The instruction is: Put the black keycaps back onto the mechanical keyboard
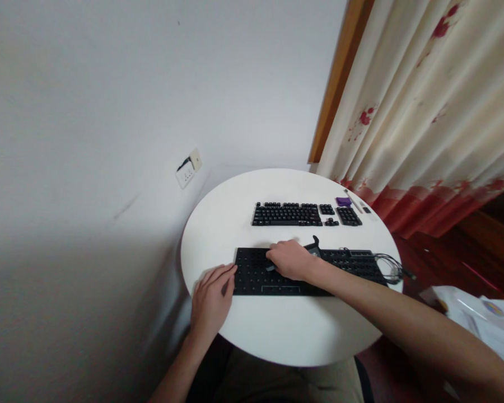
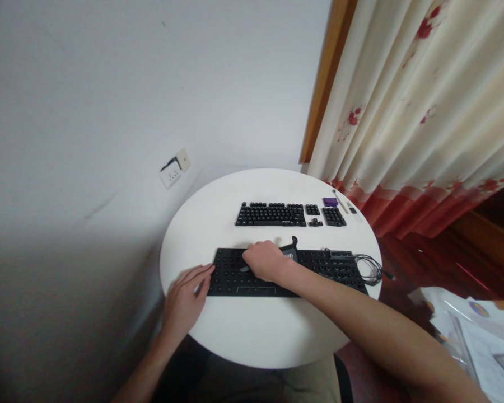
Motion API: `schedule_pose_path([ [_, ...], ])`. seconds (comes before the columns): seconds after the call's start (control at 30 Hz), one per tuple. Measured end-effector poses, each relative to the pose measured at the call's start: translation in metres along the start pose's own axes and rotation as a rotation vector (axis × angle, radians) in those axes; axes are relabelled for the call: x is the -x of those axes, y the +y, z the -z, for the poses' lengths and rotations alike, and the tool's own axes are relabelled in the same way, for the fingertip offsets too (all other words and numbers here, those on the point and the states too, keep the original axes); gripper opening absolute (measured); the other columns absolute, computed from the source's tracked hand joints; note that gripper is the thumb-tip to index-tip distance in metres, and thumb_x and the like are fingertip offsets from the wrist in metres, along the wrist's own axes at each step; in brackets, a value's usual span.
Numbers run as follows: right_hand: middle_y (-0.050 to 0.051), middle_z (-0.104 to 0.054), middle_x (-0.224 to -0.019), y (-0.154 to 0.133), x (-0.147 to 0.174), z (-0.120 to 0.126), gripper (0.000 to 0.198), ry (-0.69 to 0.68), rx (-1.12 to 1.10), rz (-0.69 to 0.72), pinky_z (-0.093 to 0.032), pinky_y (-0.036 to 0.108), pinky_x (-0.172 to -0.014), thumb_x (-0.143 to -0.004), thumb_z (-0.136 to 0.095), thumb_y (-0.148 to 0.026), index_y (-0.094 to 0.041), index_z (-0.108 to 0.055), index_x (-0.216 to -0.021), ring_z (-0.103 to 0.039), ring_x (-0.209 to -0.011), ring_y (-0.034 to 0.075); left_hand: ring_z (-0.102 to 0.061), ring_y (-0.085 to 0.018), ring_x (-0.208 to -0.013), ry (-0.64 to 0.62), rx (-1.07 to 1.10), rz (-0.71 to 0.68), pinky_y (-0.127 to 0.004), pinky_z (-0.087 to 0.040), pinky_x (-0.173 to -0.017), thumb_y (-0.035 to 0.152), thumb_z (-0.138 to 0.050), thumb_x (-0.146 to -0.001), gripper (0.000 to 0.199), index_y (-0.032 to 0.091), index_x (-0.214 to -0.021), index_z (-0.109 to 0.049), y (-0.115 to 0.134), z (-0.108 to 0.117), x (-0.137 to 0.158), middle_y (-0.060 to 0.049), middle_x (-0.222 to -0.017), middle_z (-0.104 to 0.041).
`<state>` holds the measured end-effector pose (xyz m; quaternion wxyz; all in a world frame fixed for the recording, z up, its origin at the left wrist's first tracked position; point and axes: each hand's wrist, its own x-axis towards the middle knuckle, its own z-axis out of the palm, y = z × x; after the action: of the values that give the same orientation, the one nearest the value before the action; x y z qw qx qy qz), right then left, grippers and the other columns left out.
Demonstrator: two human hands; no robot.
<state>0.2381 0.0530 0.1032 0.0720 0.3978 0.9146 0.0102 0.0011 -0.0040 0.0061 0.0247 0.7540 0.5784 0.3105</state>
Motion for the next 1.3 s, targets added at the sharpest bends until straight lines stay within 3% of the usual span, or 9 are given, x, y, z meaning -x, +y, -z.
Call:
schedule_pose_path([
  [0.7, 0.008, -0.068, -0.098, 0.083, 0.123, -0.024, 0.018, -0.058, -0.017, -0.178, -0.044, 0.033, -0.080, -0.080, -0.059, -0.013, -0.019, -0.067, -0.095, -0.064, -0.094, 0.024, -0.061, -0.024, -0.112, 0.004, 0.026, -0.032, -0.043, -0.048, -0.100, 0.029, -0.050, -0.095, 0.028, 0.025, -0.113, -0.070, -0.003, -0.003, -0.004, -0.003, -0.118, -0.070],
  [1.03, 0.006, -0.067, -0.095, 0.123, 0.176, -0.035, 0.019, -0.088, 0.019, -0.298, -0.044, 0.032, -0.073, -0.077, -0.057, -0.011, -0.020, -0.065, -0.091, -0.064, -0.092, 0.024, -0.061, -0.023, -0.111, 0.007, 0.021, -0.034, -0.042, -0.048, -0.100, 0.029, -0.050, -0.095, 0.028, 0.024, -0.114, -0.070, -0.006, -0.005, -0.003, -0.003, -0.118, -0.070],
  [1.17, 0.005, -0.066, -0.093, 0.128, 0.179, -0.028, 0.018, -0.014, 0.006, -0.317, -0.043, 0.031, -0.072, -0.079, -0.057, -0.013, -0.021, -0.065, -0.093, -0.063, -0.090, 0.023, -0.062, -0.023, -0.110, 0.023, 0.019, -0.044, -0.043, -0.049, -0.100, 0.029, -0.051, -0.094, 0.028, 0.023, -0.113, -0.071, -0.007, -0.007, -0.003, -0.003, -0.117, -0.070],
  [1.3, 0.006, -0.065, -0.097, 0.110, 0.158, -0.027, 0.021, 0.065, -0.009, -0.247, -0.042, 0.031, -0.077, -0.078, -0.059, -0.012, -0.021, -0.064, -0.097, -0.061, -0.093, 0.023, -0.062, -0.024, -0.110, 0.027, 0.028, -0.057, -0.044, -0.049, -0.100, 0.030, -0.051, -0.095, 0.028, 0.024, -0.113, -0.071, -0.009, -0.007, -0.003, -0.003, -0.117, -0.071],
])
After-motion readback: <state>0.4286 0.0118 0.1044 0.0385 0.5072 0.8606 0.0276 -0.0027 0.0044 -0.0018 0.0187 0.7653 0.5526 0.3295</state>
